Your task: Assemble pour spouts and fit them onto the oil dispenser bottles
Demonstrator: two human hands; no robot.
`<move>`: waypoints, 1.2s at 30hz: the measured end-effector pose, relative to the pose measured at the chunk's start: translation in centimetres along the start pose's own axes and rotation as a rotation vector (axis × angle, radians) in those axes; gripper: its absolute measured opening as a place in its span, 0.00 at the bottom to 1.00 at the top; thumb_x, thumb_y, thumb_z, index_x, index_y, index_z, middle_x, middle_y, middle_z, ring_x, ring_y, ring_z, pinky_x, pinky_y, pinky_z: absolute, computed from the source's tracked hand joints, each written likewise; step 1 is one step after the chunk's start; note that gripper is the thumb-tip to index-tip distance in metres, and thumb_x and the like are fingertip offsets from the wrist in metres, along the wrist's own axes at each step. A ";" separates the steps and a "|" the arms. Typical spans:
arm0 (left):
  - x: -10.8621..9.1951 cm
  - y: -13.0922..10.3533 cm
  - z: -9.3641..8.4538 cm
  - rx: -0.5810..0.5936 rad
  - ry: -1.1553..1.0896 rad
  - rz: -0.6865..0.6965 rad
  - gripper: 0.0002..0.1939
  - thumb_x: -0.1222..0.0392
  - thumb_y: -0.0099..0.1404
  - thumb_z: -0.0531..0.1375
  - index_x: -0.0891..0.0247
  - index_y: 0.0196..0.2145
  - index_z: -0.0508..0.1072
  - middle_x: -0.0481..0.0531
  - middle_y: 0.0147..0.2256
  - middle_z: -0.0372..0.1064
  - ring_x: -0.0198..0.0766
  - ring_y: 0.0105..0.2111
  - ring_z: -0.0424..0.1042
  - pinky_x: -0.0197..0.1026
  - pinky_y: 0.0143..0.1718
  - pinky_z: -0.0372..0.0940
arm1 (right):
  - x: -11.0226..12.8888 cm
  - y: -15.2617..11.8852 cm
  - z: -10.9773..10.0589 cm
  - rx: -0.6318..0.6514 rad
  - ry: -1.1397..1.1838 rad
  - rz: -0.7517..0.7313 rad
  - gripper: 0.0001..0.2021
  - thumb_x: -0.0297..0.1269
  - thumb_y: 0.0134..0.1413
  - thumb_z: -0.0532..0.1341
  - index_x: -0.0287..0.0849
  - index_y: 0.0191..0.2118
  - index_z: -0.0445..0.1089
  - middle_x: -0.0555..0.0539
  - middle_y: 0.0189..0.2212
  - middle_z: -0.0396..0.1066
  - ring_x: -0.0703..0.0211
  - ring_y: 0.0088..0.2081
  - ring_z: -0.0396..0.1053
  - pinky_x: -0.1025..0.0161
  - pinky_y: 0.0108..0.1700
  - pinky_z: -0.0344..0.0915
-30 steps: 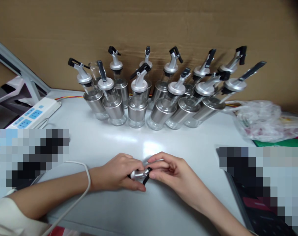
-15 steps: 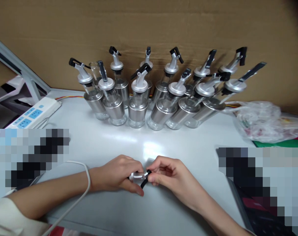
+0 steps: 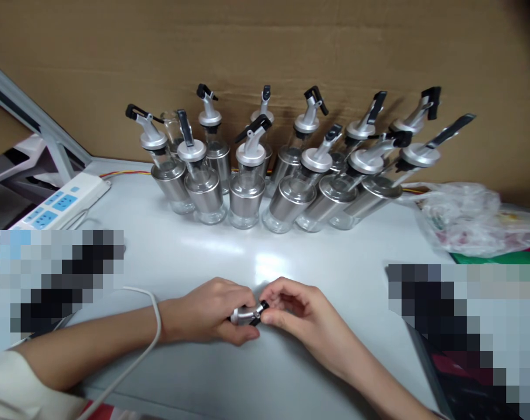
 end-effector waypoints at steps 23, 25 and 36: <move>-1.3 0.0 0.3 -0.255 0.192 0.274 0.15 0.50 0.70 0.40 0.60 0.30 0.53 0.46 0.23 0.59 0.33 0.21 0.57 0.34 0.25 0.57 | 0.6 -0.2 0.7 0.132 -0.010 -0.119 0.22 0.52 0.37 0.70 0.40 0.29 0.64 0.54 0.24 0.61 0.64 0.29 0.56 0.67 0.33 0.52; -1.3 -0.1 0.3 -0.342 0.138 0.347 0.18 0.42 0.69 0.42 0.60 0.31 0.54 0.46 0.23 0.58 0.33 0.21 0.57 0.35 0.24 0.56 | 1.2 -0.3 1.0 0.118 -0.031 -0.152 0.22 0.53 0.40 0.68 0.40 0.28 0.64 0.54 0.23 0.60 0.65 0.28 0.56 0.67 0.32 0.52; 1.1 -0.3 0.1 -0.383 -0.400 -0.082 0.31 0.35 0.65 0.42 0.63 0.54 0.47 0.51 0.32 0.60 0.39 0.32 0.63 0.43 0.34 0.59 | 12.5 -0.4 1.4 -0.310 -0.134 -0.652 0.17 0.50 0.45 0.67 0.43 0.23 0.64 0.44 0.40 0.75 0.55 0.41 0.71 0.62 0.37 0.66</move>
Point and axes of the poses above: each hand's wrist, its own y-axis towards the middle knuckle, its own z-axis out of the palm, x = y × z, the point moved 3 cm from there along y, towards the middle knuckle
